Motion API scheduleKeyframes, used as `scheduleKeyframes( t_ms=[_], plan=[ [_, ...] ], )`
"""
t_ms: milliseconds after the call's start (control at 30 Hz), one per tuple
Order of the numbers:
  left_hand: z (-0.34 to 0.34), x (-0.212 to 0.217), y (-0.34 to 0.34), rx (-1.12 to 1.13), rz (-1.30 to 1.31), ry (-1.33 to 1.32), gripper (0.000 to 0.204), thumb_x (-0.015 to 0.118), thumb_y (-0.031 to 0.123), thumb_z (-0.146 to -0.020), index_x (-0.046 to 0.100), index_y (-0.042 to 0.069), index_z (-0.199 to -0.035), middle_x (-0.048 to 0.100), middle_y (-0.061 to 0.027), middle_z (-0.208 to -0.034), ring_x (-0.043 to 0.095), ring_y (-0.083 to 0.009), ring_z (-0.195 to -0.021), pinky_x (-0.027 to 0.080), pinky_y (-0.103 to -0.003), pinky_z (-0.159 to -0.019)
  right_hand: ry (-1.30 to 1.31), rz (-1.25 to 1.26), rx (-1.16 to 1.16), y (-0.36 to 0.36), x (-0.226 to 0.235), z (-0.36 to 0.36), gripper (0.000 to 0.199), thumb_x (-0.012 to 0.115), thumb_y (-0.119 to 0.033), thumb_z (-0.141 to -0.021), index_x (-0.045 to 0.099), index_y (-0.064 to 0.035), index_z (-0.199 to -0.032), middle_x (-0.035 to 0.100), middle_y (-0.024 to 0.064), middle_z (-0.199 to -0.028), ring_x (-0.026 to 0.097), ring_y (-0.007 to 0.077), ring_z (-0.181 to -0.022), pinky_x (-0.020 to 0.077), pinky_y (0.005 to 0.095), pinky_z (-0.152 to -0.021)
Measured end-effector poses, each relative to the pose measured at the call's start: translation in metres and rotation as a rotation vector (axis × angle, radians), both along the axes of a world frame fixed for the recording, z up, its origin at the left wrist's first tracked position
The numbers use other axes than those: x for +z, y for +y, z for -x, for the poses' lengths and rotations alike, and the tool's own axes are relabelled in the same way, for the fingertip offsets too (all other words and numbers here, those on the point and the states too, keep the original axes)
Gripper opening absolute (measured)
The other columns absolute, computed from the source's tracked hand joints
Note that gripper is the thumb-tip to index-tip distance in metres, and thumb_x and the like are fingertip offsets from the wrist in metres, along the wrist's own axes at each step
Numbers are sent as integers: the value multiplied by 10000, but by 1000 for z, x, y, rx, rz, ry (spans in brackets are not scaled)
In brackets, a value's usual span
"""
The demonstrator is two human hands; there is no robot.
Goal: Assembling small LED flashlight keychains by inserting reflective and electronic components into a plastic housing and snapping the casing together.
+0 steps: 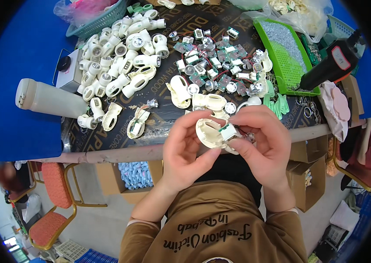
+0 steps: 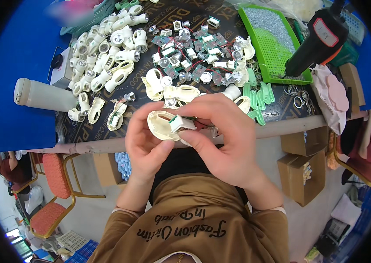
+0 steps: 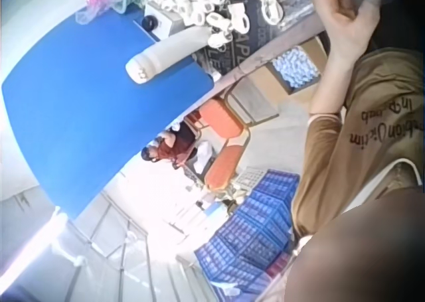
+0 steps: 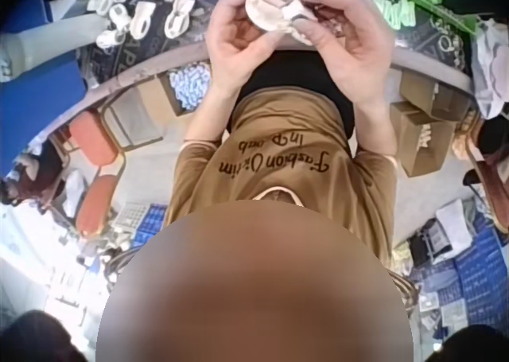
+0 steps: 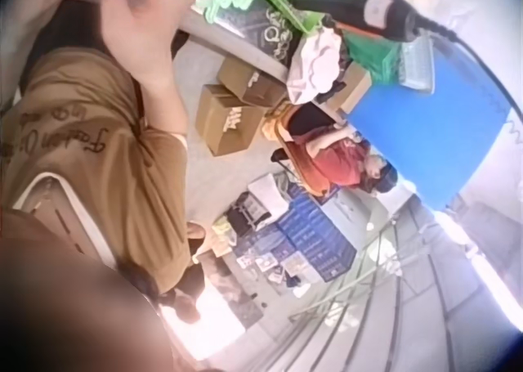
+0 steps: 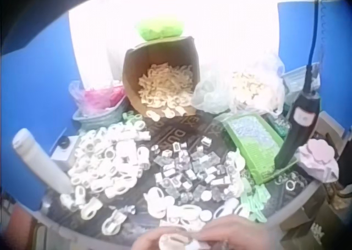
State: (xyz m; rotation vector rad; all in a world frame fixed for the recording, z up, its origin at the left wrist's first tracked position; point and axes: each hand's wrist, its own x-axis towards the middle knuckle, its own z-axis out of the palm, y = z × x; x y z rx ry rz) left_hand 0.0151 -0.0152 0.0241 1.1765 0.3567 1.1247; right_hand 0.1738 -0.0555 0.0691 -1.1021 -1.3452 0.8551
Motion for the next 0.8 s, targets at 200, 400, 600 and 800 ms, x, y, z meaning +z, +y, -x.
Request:
scheduleKeyframes(
  t_ms=[200, 400, 600, 800],
  plan=[
    [6, 0, -2, 25, -102, -19, 566, 620, -99, -741, 391, -33, -1255, 492, -182, -1202, 503, -242, -1127, 414, -354, -950, -150, -101, -85, 2, -1, 4, 243, 666, 26, -666, 624, -27, -899, 627, 89, -885, 579, 190, -728, 440, 272, -653],
    [11, 4, -3, 91, -133, 61, 572, 671, -66, -728, 427, -58, -1245, 498, -172, -1201, 505, -246, -1124, 417, -350, -949, -238, -174, -71, 5, 4, 2, 221, 669, 40, -643, 626, -38, -845, 638, 91, -827, 591, 223, -716, 441, 300, -655],
    [12, 8, -4, 96, -173, 144, 549, 694, -50, -712, 471, -73, -1213, 509, -170, -1184, 522, -233, -1091, 446, -326, -907, -208, -156, -49, 7, 7, 3, 214, 661, 51, -647, 634, -29, -844, 639, 92, -820, 608, 220, -736, 475, 293, -649],
    [12, 12, -3, 156, -259, 223, 547, 712, -43, -686, 501, -70, -1190, 545, -167, -1127, 548, -220, -1034, 463, -305, -859, -242, -171, -13, 5, 8, 1, 198, 664, 46, -652, 638, -25, -835, 639, 103, -822, 614, 219, -735, 481, 287, -643]
  ],
)
